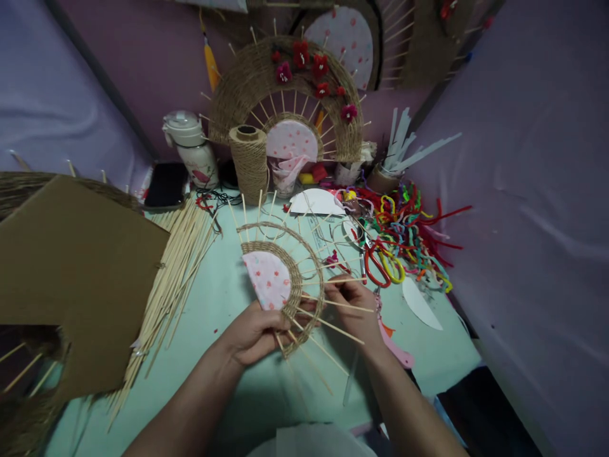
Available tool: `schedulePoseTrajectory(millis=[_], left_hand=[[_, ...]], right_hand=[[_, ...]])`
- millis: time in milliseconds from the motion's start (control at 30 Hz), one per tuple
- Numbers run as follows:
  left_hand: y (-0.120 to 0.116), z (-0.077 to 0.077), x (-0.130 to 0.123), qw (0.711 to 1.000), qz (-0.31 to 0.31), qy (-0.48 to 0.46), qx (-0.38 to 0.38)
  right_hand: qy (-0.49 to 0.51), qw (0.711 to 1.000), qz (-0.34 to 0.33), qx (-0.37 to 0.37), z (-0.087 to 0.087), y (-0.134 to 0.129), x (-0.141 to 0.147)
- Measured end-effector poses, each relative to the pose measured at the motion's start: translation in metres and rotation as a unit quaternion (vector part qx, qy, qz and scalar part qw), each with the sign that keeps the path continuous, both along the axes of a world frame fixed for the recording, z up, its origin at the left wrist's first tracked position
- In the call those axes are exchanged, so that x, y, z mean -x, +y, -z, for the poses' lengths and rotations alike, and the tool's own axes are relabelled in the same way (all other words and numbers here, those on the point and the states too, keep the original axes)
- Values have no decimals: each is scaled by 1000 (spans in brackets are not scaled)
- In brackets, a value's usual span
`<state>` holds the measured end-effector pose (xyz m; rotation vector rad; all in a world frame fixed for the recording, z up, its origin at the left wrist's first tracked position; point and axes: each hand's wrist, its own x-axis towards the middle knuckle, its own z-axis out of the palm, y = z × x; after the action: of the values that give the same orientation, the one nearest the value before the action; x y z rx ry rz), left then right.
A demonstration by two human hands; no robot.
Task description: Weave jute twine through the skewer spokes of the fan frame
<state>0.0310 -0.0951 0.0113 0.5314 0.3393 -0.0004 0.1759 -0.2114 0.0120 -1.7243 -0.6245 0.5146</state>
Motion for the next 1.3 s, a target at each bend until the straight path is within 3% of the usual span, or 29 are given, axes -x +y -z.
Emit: schedulePoseTrajectory(millis=[100, 400, 633, 1067, 1300], left_hand=[[0, 0, 0, 1000, -18, -16, 1], [7, -7, 4, 997, 15, -74, 25], [8, -9, 3, 999, 27, -44, -1], [10, -4, 4, 999, 47, 7, -3], [14, -2, 4, 999, 31, 11, 3]], right_hand=[[-24, 1000, -3, 11, -2, -1, -3], [-25, 1000, -8, 6, -3, -1, -6], [-129, 992, 11, -8, -3, -12, -14], [-340, 939, -26, -39, -17, -34, -35], [-369, 929, -22, -25, -23, -42, -43]])
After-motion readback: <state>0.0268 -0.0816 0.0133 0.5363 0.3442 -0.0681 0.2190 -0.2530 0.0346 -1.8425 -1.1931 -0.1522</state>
